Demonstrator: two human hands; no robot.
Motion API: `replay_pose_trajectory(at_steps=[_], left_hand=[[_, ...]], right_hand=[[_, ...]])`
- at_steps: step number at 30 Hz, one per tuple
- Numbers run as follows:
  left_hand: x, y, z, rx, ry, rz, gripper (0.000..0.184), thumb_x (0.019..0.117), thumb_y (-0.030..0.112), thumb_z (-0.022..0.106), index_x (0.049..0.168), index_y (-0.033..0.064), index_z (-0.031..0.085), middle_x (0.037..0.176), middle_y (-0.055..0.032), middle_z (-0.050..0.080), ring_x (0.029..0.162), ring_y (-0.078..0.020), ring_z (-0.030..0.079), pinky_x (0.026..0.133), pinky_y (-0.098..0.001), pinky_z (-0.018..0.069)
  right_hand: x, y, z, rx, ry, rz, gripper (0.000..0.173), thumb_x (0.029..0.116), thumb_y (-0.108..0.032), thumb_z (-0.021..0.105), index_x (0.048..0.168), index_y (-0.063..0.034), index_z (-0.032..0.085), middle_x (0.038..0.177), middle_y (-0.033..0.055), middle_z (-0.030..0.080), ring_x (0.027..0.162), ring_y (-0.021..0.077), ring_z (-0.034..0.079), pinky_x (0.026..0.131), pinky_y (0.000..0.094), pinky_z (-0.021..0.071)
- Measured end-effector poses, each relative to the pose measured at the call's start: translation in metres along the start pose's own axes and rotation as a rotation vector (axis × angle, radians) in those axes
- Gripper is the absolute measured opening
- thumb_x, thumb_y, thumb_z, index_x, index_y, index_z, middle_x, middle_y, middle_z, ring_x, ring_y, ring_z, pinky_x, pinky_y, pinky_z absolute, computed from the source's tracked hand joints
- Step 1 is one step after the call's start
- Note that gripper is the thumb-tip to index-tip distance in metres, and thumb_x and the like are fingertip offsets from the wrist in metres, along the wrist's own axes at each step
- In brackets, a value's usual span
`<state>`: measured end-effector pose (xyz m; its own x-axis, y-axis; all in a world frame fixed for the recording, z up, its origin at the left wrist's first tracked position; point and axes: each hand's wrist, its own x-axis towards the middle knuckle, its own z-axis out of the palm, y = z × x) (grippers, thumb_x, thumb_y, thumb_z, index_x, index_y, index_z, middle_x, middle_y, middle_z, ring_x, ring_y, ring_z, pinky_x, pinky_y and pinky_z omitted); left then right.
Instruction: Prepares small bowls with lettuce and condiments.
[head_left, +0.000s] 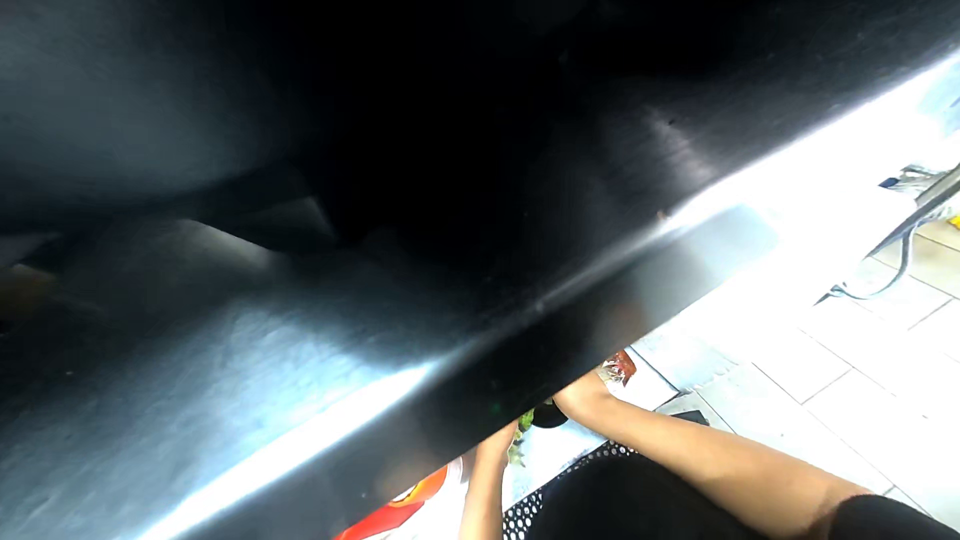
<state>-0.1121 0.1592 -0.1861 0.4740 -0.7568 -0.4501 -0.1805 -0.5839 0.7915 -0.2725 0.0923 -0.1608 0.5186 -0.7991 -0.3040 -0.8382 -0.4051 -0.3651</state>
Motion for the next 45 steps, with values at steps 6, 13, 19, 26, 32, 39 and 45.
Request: replay_pose_trajectory(at_steps=[6,13,19,26,32,39,45], left_hand=[[0.003,-0.005,0.006,0.172,0.043,0.075,0.050,0.0829,0.020,0.077,0.127,0.0002,0.064,0.116,-0.0171,0.070,0.110,-0.0278,0.068,0.096,-0.0499,0.0546],[-0.042,0.037,0.003,-0.141,0.210,0.062,0.061,0.0861,0.017,0.083,0.134,-0.0087,0.054,0.121,-0.0229,0.066,0.110,-0.0248,0.065,0.096,-0.0400,0.0537],[0.005,0.023,0.005,-0.017,0.197,0.068,0.050,0.0877,0.030,0.083,0.124,-0.0004,0.065,0.113,-0.0164,0.071,0.106,-0.0248,0.069,0.094,-0.0460,0.0566],[-0.007,0.043,0.003,0.252,0.016,0.055,0.037,0.0922,0.023,0.077,0.119,-0.0013,0.069,0.114,-0.0194,0.070,0.109,-0.0283,0.067,0.098,-0.0473,0.0518],[0.002,0.039,0.008,0.436,-0.094,0.192,0.034,0.0930,0.020,0.073,0.122,0.0019,0.070,0.126,-0.0169,0.067,0.121,-0.0263,0.063,0.108,-0.0428,0.0475],[-0.012,0.057,0.015,0.525,0.016,0.151,0.056,0.0911,0.028,0.078,0.137,-0.0002,0.061,0.140,-0.0204,0.059,0.133,-0.0298,0.054,0.114,-0.0430,0.0404],[0.025,-0.003,-0.007,0.203,0.051,0.209,0.058,0.0838,0.043,0.080,0.128,0.0071,0.067,0.117,-0.0123,0.071,0.108,-0.0197,0.070,0.097,-0.0421,0.0565]], right_hand=[[-0.003,0.000,-0.005,0.011,-0.040,0.024,0.039,0.1005,-0.007,0.050,0.139,-0.0073,0.054,0.120,0.0248,0.066,0.110,0.0448,0.067,0.083,0.0622,0.0552],[-0.016,-0.002,-0.027,0.101,-0.136,0.008,0.045,0.1042,-0.006,0.039,0.148,-0.0026,0.045,0.141,0.0298,0.054,0.112,0.0507,0.065,0.087,0.0655,0.0533],[-0.008,0.001,-0.005,0.077,-0.094,-0.108,0.040,0.1040,-0.008,0.040,0.141,-0.0051,0.054,0.138,0.0265,0.058,0.113,0.0493,0.065,0.085,0.0669,0.0533],[-0.008,0.003,0.006,0.003,-0.073,-0.108,0.034,0.0969,-0.001,0.052,0.130,-0.0014,0.059,0.127,0.0260,0.062,0.103,0.0480,0.067,0.076,0.0656,0.0551],[-0.010,0.005,0.002,0.033,-0.045,-0.037,0.032,0.1003,-0.010,0.049,0.130,-0.0031,0.058,0.125,0.0239,0.064,0.101,0.0453,0.069,0.077,0.0634,0.0560],[0.000,0.005,0.009,0.046,0.027,-0.044,0.040,0.1017,-0.012,0.047,0.141,-0.0068,0.050,0.123,0.0250,0.065,0.099,0.0464,0.070,0.076,0.0632,0.0564],[-0.007,0.001,0.003,0.088,0.042,-0.024,0.045,0.1033,-0.019,0.047,0.147,-0.0077,0.047,0.125,0.0229,0.065,0.102,0.0441,0.070,0.079,0.0620,0.0568]])
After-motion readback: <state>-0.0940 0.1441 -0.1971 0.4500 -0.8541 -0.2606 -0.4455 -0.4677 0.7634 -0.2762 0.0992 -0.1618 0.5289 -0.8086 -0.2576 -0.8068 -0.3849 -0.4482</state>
